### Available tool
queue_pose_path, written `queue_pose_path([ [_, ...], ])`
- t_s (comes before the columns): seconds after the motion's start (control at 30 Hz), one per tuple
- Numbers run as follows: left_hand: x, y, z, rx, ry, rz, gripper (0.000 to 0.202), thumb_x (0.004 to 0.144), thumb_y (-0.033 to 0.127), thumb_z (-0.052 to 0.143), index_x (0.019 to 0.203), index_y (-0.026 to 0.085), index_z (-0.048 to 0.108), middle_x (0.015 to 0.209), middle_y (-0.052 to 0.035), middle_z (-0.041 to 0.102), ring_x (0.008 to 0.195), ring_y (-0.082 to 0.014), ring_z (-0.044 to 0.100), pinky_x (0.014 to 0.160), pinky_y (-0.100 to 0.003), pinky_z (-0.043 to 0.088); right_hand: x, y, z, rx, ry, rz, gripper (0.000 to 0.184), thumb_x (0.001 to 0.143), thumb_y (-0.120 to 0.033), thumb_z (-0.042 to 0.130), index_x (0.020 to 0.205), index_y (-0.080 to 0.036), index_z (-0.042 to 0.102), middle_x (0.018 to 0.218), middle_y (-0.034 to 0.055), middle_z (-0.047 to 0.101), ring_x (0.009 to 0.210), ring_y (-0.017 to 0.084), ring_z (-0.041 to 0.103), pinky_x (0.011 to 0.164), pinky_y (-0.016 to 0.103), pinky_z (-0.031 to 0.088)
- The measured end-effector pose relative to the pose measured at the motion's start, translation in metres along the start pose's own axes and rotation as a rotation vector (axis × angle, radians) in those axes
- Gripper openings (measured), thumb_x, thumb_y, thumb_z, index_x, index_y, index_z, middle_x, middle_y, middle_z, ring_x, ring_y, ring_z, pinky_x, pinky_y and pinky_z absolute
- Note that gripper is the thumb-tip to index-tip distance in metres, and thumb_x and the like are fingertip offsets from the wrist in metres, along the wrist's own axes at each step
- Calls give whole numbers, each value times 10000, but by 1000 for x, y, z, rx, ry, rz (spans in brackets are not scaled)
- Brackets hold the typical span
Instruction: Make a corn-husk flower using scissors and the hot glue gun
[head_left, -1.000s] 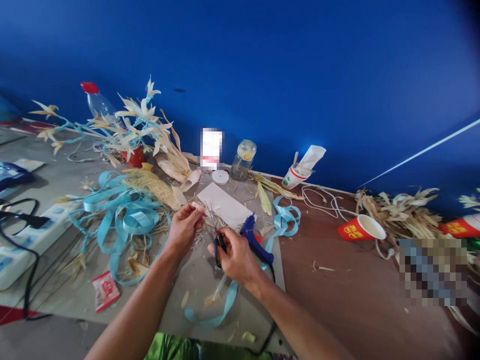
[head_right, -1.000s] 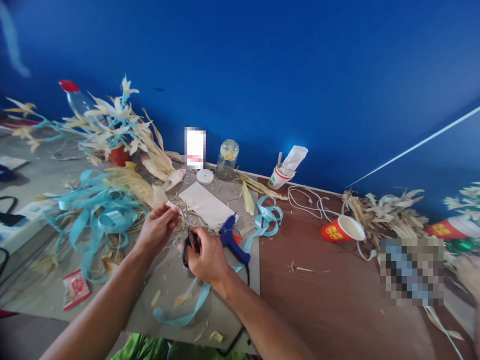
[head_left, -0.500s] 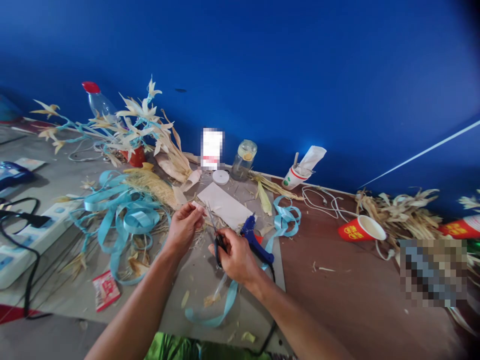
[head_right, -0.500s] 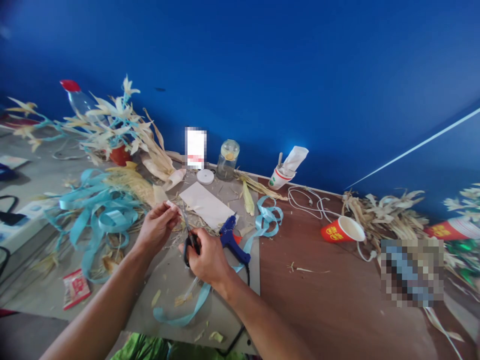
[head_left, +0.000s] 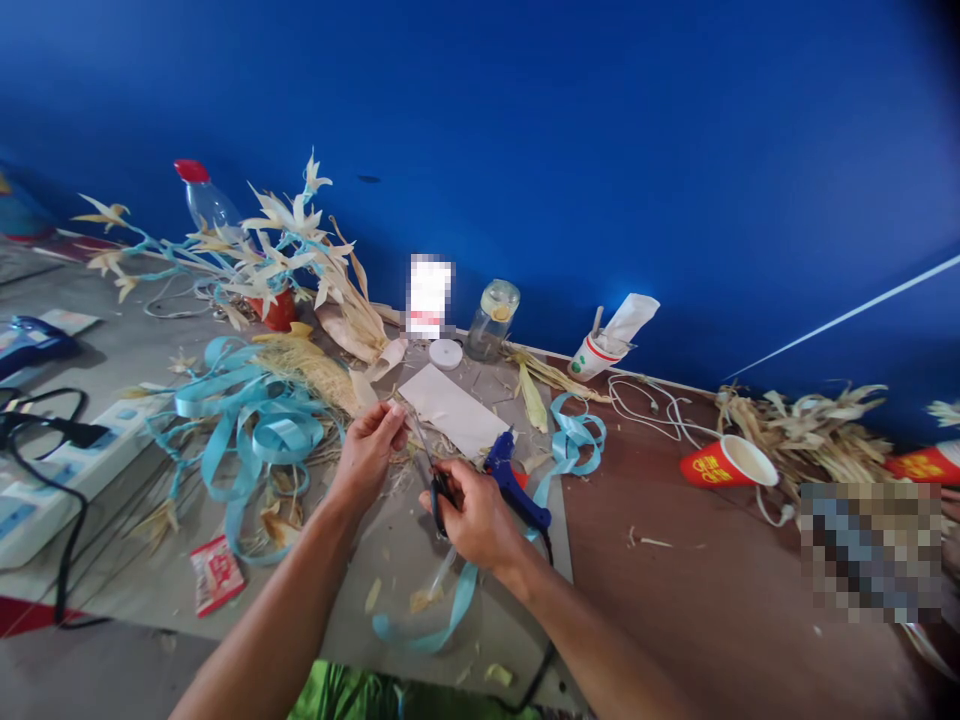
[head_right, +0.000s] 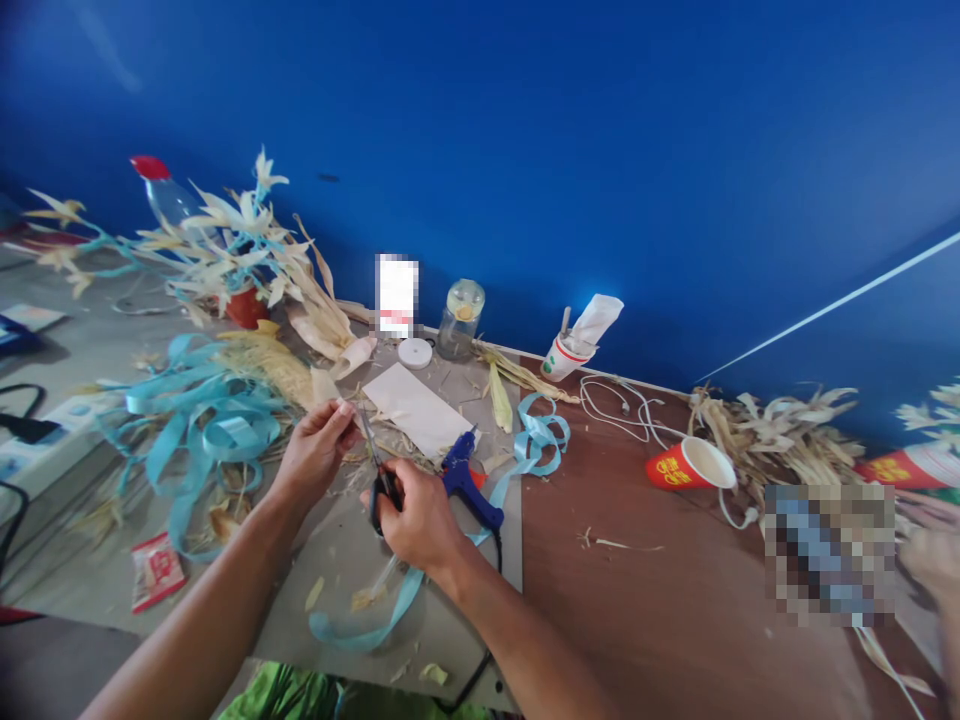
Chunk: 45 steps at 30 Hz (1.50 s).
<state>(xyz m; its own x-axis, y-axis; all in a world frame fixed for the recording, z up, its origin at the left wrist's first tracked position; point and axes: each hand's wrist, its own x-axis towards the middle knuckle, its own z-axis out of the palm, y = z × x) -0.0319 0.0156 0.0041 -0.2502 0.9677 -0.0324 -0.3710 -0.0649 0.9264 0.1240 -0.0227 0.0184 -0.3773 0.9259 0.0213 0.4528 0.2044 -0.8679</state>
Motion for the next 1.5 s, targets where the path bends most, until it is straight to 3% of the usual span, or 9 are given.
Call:
queue_pose_path([
  [0.2,0,1,0,-2,19,4,230,700,351,660,629,154,564,568,32,483,485,-58,380,470,-194,308,0,1,0,-21,-11,-6,254,743,-241,587,983,-156,597,723,31,677,659,154,612,627,244,467],
  [0.4,0,1,0,-1,25,-6,233,709,351,649,633,152,557,561,32,466,471,-54,361,459,-193,287,0,7,0,138,39,48,258,752,-305,587,966,-162,569,736,22,661,640,135,610,584,207,462],
  [0.57,-1,1,1,10,15,-4,248,723,339,637,602,148,535,534,42,436,467,-48,348,462,-189,276,-1,7,-1,91,-9,32,252,733,-327,609,920,-160,577,659,-2,620,594,115,569,560,191,438],
  [0.93,-2,-1,3,11,35,-32,250,707,351,649,611,150,536,525,47,460,440,-37,346,441,-187,261,0,6,-3,114,-15,51,257,740,-314,599,945,-161,578,683,1,630,614,120,578,555,190,436],
  [1.23,-2,-2,3,-57,22,-94,228,685,332,673,649,150,540,547,42,505,419,-33,370,438,-187,291,6,11,0,225,73,78,282,758,-352,582,962,-157,567,693,3,633,612,122,583,560,202,436],
  [1.4,-1,-3,2,-80,11,-126,234,645,318,706,651,149,545,562,39,520,428,-35,393,434,-186,293,14,7,-18,-112,158,75,335,759,-380,587,1032,-185,573,600,-21,609,533,121,543,525,210,384],
  [1.5,-1,-2,4,-109,-13,-140,240,624,305,721,657,144,546,559,43,505,425,-31,387,424,-180,280,24,5,-34,-356,190,88,304,755,-374,590,1015,-217,596,655,-1,648,564,138,572,528,220,364],
])
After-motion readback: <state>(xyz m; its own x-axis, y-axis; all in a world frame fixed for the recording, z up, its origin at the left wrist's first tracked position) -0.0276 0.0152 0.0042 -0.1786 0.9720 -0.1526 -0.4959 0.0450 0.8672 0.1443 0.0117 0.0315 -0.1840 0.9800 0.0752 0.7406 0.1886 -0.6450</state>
